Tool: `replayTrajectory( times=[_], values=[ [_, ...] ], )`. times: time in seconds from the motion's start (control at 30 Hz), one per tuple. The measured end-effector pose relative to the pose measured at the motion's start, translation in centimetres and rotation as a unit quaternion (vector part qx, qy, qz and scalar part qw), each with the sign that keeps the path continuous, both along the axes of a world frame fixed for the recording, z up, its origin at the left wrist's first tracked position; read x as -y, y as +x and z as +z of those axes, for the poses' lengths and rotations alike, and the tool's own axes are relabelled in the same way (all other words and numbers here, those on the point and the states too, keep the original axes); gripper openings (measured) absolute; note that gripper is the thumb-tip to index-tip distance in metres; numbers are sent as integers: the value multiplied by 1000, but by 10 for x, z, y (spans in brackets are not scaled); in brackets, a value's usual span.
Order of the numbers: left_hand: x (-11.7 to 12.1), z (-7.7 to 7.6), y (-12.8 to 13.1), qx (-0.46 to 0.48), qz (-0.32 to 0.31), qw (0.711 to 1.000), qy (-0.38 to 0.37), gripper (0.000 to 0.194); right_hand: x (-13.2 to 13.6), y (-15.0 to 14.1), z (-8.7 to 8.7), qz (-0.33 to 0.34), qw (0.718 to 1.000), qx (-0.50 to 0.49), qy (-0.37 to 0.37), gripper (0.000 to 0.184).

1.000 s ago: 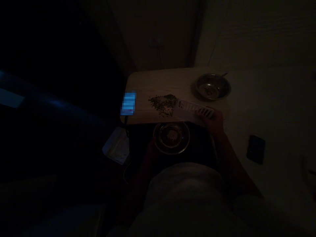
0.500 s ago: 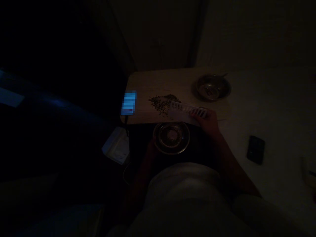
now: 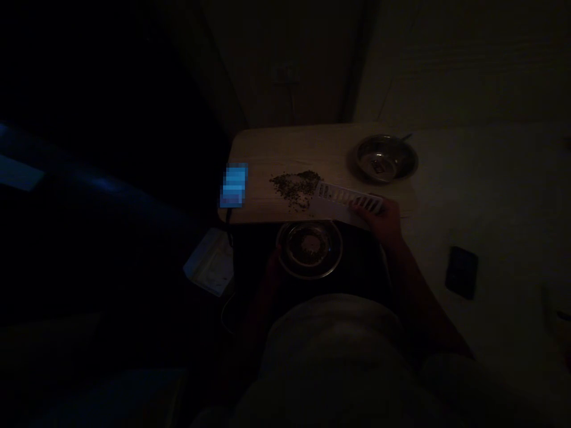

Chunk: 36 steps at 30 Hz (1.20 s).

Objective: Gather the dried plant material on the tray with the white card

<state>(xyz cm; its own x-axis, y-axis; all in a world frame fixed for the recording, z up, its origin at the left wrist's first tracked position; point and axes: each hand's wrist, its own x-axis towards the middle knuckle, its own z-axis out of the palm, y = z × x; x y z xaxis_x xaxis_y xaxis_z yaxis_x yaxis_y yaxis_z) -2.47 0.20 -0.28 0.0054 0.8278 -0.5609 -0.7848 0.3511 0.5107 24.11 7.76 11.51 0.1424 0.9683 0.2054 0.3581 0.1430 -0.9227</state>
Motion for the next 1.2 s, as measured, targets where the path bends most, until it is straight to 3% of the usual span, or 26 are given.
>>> replayTrajectory(
  times=[0.4,0.67,0.9,1.2],
  values=[
    [1,2,0,-3,4,1000,24,29,0,3,3,40,999,35,4,24],
    [-1,-6,-2,-14,7,999,28,31,1,5,4,52,998,29,7,24],
    [1,-2,-3,17,-20,1000,-9,29,1,4,3,56,998,32,-2,23],
    [1,-7,-3,-8,-8,1000,16,29,4,8,2,33,999,33,-2,24]
  ],
)
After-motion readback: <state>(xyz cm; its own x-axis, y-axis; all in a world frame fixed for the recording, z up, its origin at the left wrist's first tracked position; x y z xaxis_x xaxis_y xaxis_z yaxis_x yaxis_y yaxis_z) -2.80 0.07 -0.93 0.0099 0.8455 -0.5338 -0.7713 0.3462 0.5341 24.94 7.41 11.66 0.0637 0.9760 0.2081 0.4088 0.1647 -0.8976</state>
